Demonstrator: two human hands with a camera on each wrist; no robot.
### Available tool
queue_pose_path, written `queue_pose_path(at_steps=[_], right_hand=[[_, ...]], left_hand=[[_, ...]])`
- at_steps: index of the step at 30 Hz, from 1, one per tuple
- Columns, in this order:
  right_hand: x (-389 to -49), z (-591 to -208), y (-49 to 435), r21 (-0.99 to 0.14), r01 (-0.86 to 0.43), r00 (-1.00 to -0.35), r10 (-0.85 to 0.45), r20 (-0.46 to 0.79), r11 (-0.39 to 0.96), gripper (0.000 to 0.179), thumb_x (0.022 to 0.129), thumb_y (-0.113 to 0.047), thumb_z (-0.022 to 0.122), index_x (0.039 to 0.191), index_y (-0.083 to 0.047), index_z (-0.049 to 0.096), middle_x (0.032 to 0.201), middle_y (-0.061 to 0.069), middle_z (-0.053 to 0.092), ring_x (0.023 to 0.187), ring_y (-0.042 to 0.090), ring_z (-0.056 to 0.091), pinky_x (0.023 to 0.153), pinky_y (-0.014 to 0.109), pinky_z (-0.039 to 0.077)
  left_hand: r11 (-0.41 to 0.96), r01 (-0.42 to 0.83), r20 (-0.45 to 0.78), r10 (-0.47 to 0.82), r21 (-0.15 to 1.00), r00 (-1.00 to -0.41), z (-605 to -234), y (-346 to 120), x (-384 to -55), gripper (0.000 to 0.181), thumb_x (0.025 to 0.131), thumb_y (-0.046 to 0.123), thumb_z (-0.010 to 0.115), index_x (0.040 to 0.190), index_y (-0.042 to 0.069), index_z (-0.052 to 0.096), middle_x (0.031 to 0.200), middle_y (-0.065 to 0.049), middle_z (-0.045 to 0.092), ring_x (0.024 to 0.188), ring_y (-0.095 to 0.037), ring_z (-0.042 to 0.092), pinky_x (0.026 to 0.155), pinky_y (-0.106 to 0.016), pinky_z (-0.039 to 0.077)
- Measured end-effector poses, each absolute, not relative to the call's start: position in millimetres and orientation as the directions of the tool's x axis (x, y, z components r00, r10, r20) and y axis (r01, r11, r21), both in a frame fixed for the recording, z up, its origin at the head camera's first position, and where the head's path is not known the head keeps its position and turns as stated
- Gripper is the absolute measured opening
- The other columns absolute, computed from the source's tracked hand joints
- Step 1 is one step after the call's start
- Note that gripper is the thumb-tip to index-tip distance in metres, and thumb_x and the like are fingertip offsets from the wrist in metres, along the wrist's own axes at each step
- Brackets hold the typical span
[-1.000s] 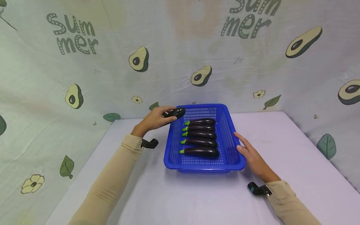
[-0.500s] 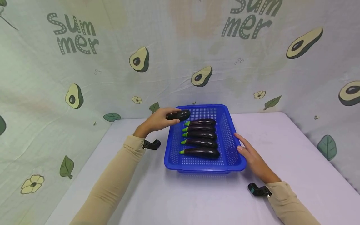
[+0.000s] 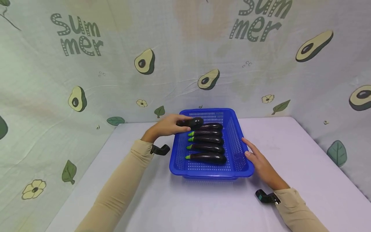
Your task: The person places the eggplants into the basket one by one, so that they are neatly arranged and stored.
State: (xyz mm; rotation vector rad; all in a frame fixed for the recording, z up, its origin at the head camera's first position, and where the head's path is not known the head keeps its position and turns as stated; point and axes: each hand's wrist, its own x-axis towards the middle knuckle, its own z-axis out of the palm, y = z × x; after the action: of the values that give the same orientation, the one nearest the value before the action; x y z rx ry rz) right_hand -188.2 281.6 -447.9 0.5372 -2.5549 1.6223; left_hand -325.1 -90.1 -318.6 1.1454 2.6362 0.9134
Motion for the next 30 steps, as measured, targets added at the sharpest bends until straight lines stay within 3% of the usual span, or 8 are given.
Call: queue_pose_path(at_steps=[6,25,27,30], right_hand=[[-187.8,-446.9,282.5,-0.865,-0.323,-0.938,-0.252,0.238,0.384,0.053,0.111,-0.026,0.029,0.162,-0.027,0.015,0.164,0.020,0.011,0.137,0.053,0.025,0.090,0.009,0.032],[-186.9,-447.9,280.7,-0.868,-0.305,-0.942,-0.260,0.214,0.391,0.054,0.111,-0.028,0.029,0.162,-0.028,0.013,0.165,0.017,0.007,0.139,0.053,0.022,0.091,0.012,0.032],[-186.9,-448.0,280.3,-0.866,-0.301,-0.944,-0.255,0.209,0.401,0.054,0.111,-0.029,0.028,0.162,-0.028,0.013,0.165,0.017,0.008,0.139,0.053,0.023,0.094,0.019,0.035],[-187.3,-448.5,279.1,-0.869,-0.294,-0.946,-0.253,0.204,0.399,0.054,0.111,-0.029,0.028,0.163,-0.028,0.012,0.165,0.018,0.007,0.139,0.054,0.022,0.105,0.047,0.037]], left_hand=[[0.490,0.624,0.136,0.710,0.609,-0.691,-319.5,-82.2,-323.5,0.057,0.097,0.045,0.064,0.145,0.017,0.053,0.133,-0.002,0.060,0.119,-0.016,0.057,0.098,-0.036,0.048],[0.453,0.630,0.186,0.699,0.631,-0.690,-315.4,-62.3,-311.5,0.054,0.096,0.048,0.065,0.141,0.018,0.058,0.128,0.002,0.064,0.115,-0.009,0.059,0.100,-0.034,0.047],[0.441,0.632,0.189,0.705,0.637,-0.683,-315.9,-59.5,-310.7,0.054,0.096,0.048,0.065,0.140,0.018,0.059,0.127,0.002,0.064,0.115,-0.009,0.059,0.100,-0.033,0.047],[0.424,0.628,0.182,0.717,0.653,-0.673,-316.8,-56.2,-309.8,0.054,0.095,0.047,0.067,0.139,0.017,0.060,0.126,0.002,0.065,0.114,-0.008,0.060,0.099,-0.031,0.047]])
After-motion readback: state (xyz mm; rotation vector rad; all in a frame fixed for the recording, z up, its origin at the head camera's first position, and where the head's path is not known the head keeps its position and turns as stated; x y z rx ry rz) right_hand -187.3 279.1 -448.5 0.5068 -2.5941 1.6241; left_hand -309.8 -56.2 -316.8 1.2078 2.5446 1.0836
